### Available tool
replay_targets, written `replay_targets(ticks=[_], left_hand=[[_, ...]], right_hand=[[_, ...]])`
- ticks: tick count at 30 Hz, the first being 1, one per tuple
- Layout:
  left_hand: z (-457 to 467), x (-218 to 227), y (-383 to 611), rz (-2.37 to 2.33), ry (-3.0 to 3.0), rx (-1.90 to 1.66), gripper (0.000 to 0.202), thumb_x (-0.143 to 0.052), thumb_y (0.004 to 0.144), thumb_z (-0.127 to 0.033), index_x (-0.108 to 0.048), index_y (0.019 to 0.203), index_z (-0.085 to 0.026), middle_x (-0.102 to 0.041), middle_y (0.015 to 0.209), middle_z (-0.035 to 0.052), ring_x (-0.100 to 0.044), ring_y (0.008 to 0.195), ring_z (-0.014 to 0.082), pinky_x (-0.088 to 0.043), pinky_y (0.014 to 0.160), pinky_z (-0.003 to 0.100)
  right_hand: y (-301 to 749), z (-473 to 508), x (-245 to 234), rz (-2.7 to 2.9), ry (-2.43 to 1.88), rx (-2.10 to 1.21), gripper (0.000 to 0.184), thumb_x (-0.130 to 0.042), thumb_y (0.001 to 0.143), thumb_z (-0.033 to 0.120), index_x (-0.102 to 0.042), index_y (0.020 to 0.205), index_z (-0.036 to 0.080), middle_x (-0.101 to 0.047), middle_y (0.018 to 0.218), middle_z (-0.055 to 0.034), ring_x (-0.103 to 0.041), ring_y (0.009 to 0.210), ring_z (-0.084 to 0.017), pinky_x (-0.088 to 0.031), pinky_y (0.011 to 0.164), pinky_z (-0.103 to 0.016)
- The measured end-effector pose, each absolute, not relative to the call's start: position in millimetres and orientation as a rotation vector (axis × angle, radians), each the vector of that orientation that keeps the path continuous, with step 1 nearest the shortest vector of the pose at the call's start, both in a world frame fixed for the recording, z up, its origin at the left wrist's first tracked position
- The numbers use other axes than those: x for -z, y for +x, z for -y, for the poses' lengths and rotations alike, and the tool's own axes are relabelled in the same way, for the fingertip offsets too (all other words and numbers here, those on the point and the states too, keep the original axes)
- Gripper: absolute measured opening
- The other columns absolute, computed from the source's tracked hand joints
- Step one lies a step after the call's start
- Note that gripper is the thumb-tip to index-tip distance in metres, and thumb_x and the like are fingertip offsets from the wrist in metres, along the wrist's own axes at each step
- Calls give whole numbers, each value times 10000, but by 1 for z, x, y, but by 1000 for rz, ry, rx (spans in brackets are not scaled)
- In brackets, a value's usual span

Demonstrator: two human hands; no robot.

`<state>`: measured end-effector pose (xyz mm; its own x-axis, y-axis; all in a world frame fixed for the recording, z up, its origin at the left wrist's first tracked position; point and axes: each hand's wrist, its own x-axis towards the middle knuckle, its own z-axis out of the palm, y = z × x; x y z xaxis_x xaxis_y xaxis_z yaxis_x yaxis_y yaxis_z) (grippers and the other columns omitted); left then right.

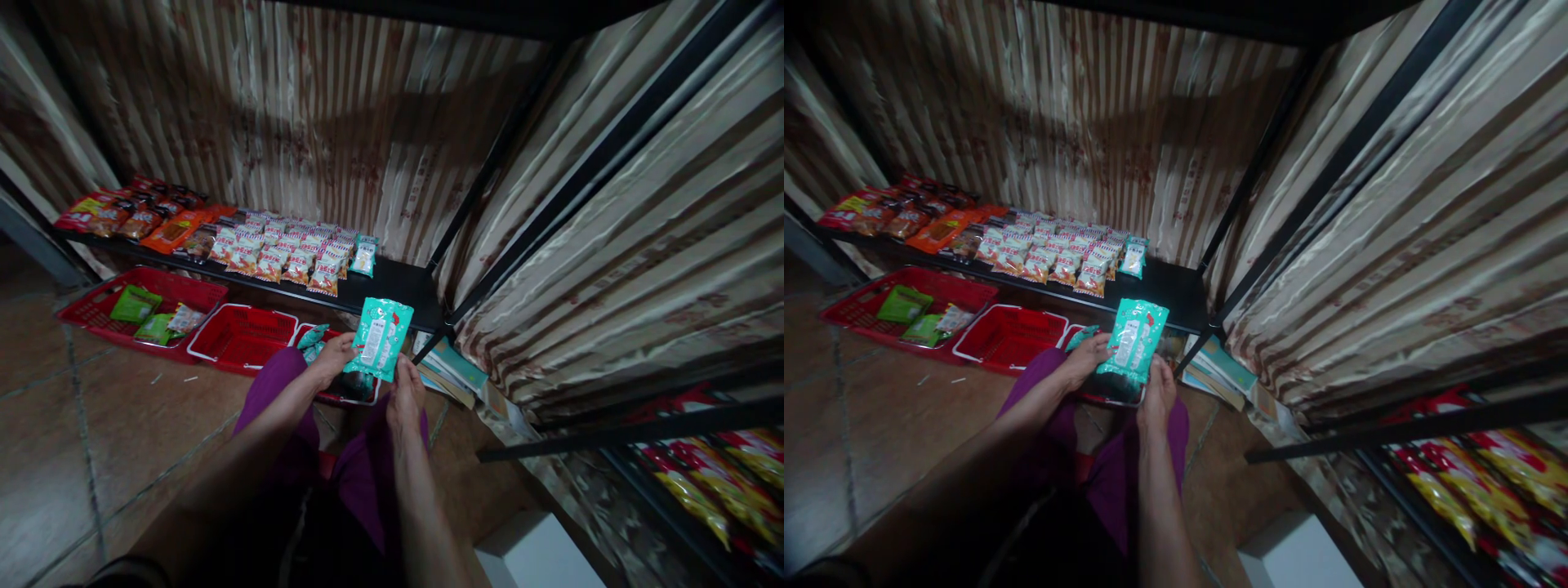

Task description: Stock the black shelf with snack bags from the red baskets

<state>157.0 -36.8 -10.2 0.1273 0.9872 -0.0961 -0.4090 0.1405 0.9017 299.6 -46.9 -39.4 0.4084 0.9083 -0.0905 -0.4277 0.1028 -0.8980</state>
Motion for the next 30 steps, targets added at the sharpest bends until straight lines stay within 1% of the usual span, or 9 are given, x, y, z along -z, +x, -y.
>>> replay_targets(ticks=[3,8,13,16,19,23,26,30], left_hand=[[39,9,156,-876,897,-1185,409,-740,622,-264,-657,995,-120,-704,856,62,-637,726,145,-453,666,225],[41,9,153,-879,913,-1142,435,-732,635,-263,-646,1035,-115,-702,896,72,-636,765,150,-451,679,225],[42,11,150,-849,888,-1167,496,-779,603,-298,-631,1040,-118,-695,923,77,-632,798,153,-465,713,235],[46,12,150,-819,841,-1149,540,-790,611,-313,-603,1085,-135,-679,1003,93,-638,828,167,-503,731,280],[53,13,151,-817,823,-1097,493,-781,636,-293,-605,1064,-124,-677,1000,106,-653,814,173,-532,739,311],[57,13,152,-869,802,-1129,415,-755,653,-225,-617,1025,-104,-688,919,99,-664,732,161,-547,670,278],[58,11,152,-867,795,-1149,374,-732,668,-191,-625,1014,-100,-687,925,101,-667,742,165,-552,642,264],[58,10,152,-837,758,-1151,353,-710,678,-164,-626,1017,-108,-687,910,89,-667,752,162,-555,647,261]], right_hand=[[301,42,28,564,-1003,-1114,395,-748,606,425,-667,895,169,-716,830,-8,-642,715,-133,-518,670,-262],[305,29,15,566,-965,-1120,386,-775,584,421,-679,857,166,-723,819,-20,-651,712,-145,-531,684,-283],[308,8,16,540,-1061,-1042,377,-806,518,382,-674,792,160,-692,679,8,-626,615,-128,-515,607,-254],[307,-2,15,509,-1054,-1024,363,-802,514,373,-670,778,162,-684,652,22,-608,568,-110,-504,566,-236],[305,-6,12,471,-1026,-1046,354,-809,499,350,-662,762,164,-669,609,43,-582,505,-87,-490,522,-212],[303,-8,8,460,-1034,-1086,350,-811,506,337,-649,763,162,-651,572,51,-567,459,-83,-470,470,-201],[303,-9,6,473,-1015,-1079,325,-805,528,325,-640,756,164,-652,582,49,-588,489,-89,-476,485,-199],[303,-7,1,474,-996,-1074,319,-810,520,315,-640,745,166,-656,593,53,-584,494,-76,-477,495,-185]])
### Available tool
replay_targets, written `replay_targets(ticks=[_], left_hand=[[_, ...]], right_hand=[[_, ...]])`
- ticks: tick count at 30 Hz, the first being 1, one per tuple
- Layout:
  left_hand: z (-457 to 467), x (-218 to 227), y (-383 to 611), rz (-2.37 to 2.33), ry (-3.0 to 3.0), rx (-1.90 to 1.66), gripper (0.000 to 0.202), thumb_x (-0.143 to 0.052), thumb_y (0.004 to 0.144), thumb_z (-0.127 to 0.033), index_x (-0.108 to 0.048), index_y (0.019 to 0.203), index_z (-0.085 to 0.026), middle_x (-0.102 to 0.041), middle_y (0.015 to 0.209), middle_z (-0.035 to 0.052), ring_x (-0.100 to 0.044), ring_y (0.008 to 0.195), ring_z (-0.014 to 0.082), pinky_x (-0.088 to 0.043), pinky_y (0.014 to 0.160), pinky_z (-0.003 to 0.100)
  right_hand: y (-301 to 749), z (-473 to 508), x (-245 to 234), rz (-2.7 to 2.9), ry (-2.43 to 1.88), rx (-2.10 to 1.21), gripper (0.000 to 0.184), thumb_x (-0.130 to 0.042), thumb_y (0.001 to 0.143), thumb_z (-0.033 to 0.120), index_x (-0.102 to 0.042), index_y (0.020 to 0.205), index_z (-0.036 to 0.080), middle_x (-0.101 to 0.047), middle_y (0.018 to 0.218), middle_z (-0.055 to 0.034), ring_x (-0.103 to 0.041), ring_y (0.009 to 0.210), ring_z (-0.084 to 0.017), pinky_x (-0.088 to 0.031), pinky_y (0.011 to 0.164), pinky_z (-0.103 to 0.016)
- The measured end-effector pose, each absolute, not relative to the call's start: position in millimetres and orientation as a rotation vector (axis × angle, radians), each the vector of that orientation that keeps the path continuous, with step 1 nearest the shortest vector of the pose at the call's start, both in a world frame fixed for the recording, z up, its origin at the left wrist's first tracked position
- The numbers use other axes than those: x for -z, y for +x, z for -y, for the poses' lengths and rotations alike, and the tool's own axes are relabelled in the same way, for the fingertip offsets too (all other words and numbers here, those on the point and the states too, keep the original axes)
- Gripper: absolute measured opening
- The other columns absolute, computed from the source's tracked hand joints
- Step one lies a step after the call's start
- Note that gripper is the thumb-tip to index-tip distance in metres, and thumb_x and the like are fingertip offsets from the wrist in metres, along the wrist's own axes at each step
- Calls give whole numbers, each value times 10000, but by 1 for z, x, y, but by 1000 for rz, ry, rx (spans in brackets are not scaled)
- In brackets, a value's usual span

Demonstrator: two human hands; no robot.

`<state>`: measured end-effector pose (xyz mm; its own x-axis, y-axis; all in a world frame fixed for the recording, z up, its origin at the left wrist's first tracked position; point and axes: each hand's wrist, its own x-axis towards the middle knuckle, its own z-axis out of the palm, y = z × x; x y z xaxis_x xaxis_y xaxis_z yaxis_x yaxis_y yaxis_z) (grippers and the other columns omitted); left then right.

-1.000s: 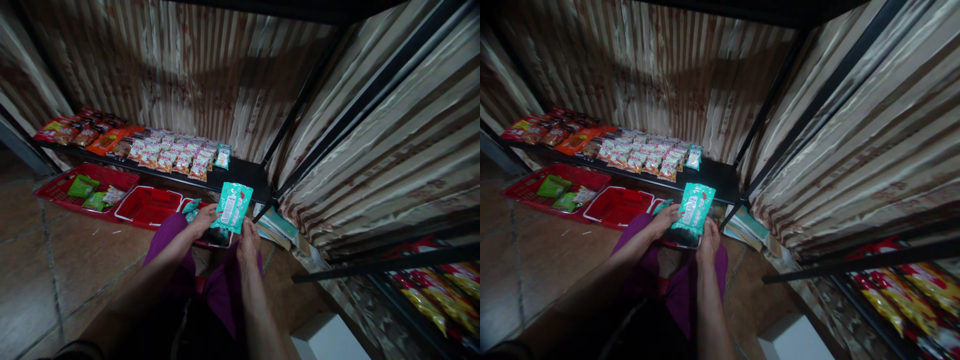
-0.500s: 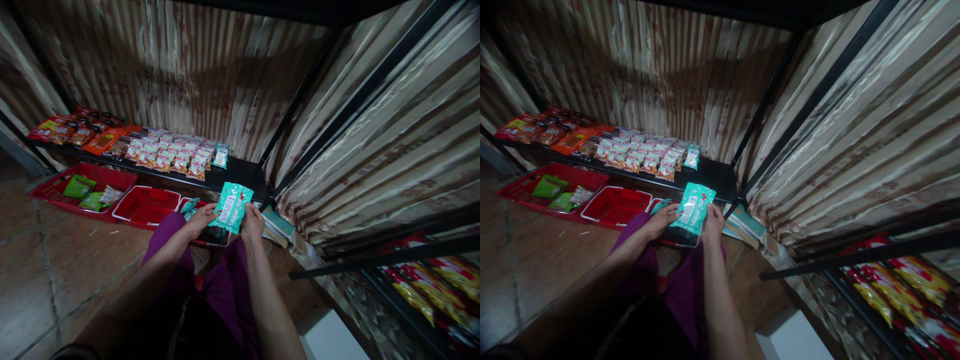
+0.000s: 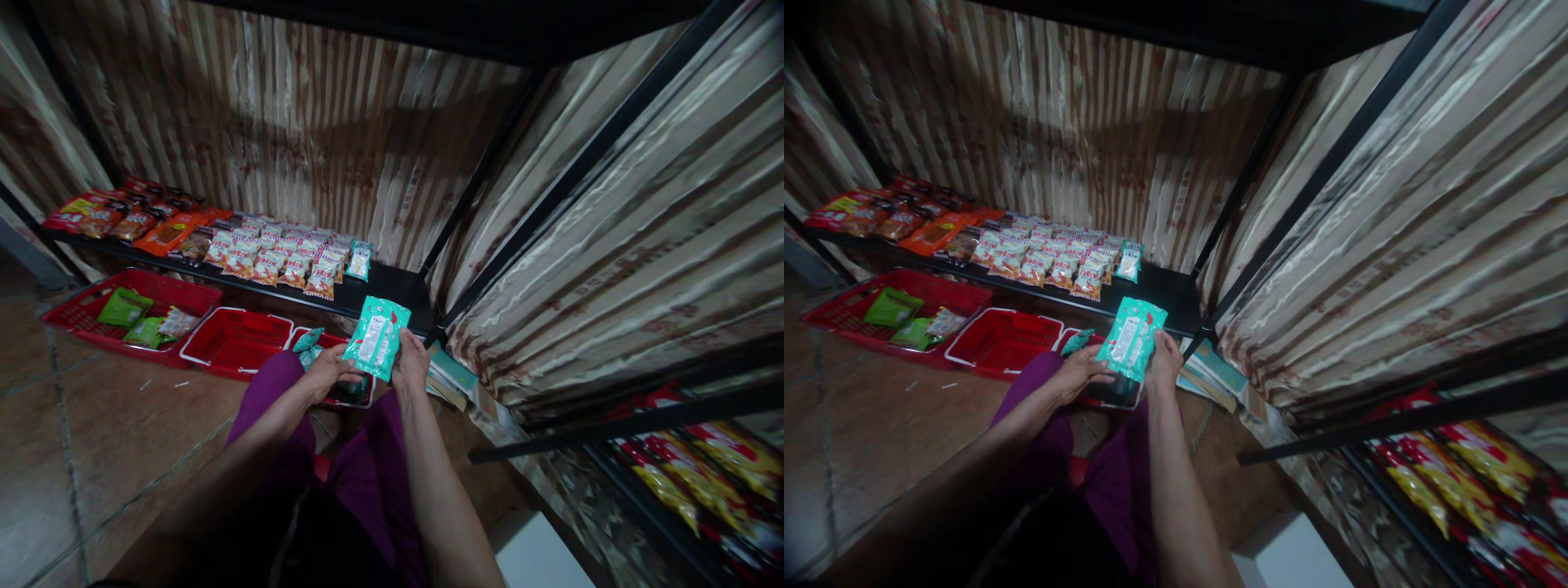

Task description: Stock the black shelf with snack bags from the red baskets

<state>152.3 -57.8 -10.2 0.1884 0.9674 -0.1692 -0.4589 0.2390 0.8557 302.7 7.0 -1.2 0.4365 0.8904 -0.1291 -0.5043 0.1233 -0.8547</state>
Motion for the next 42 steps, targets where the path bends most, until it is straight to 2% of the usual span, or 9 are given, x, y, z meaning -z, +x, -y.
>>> replay_targets(ticks=[9,15,25,31,34,38,42], left_hand=[[55,5,153,-848,671,-1225,311,-695,676,-126,-645,984,-119,-680,899,78,-652,718,144,-547,651,264],[54,-1,154,-865,640,-1240,297,-686,679,-105,-648,972,-132,-693,879,64,-651,718,141,-543,706,283],[54,2,155,-884,643,-1246,272,-646,715,-95,-628,987,-111,-693,875,70,-656,718,143,-546,682,273],[52,9,159,-880,695,-1261,298,-651,708,-118,-632,1005,-127,-690,898,67,-652,732,139,-551,669,262],[52,11,164,-948,735,-1308,303,-637,701,-130,-639,1004,-126,-685,879,57,-639,702,131,-531,581,220],[53,10,171,-1037,863,-1364,332,-614,692,-160,-651,1020,-125,-671,810,27,-562,547,91,-419,427,175],[56,5,172,-1091,960,-1364,380,-571,727,-179,-638,1098,-127,-638,671,-18,-463,424,62,-365,420,178]], right_hand=[[301,12,-4,643,-993,-1203,363,-805,539,419,-656,757,169,-671,616,25,-592,521,-100,-491,502,-209],[299,27,5,667,-1023,-1256,417,-832,502,369,-688,845,180,-712,749,5,-649,651,-119,-538,617,-227],[295,33,13,661,-1103,-1182,478,-819,486,389,-682,881,157,-683,700,-4,-618,602,-124,-500,552,-240],[298,32,21,903,-1157,-880,467,-700,625,398,-630,1028,175,-672,914,-43,-610,802,-148,-489,725,-277],[300,35,19,1104,-1264,-598,438,-631,689,371,-605,1088,193,-624,1003,-63,-578,887,-169,-471,780,-295],[299,40,15,1278,-1307,-396,331,-545,753,342,-632,1037,194,-579,988,-69,-562,876,-180,-465,775,-304],[297,40,15,1311,-1278,-417,317,-525,766,319,-643,1031,193,-602,993,-68,-577,828,-168,-463,797,-308]])
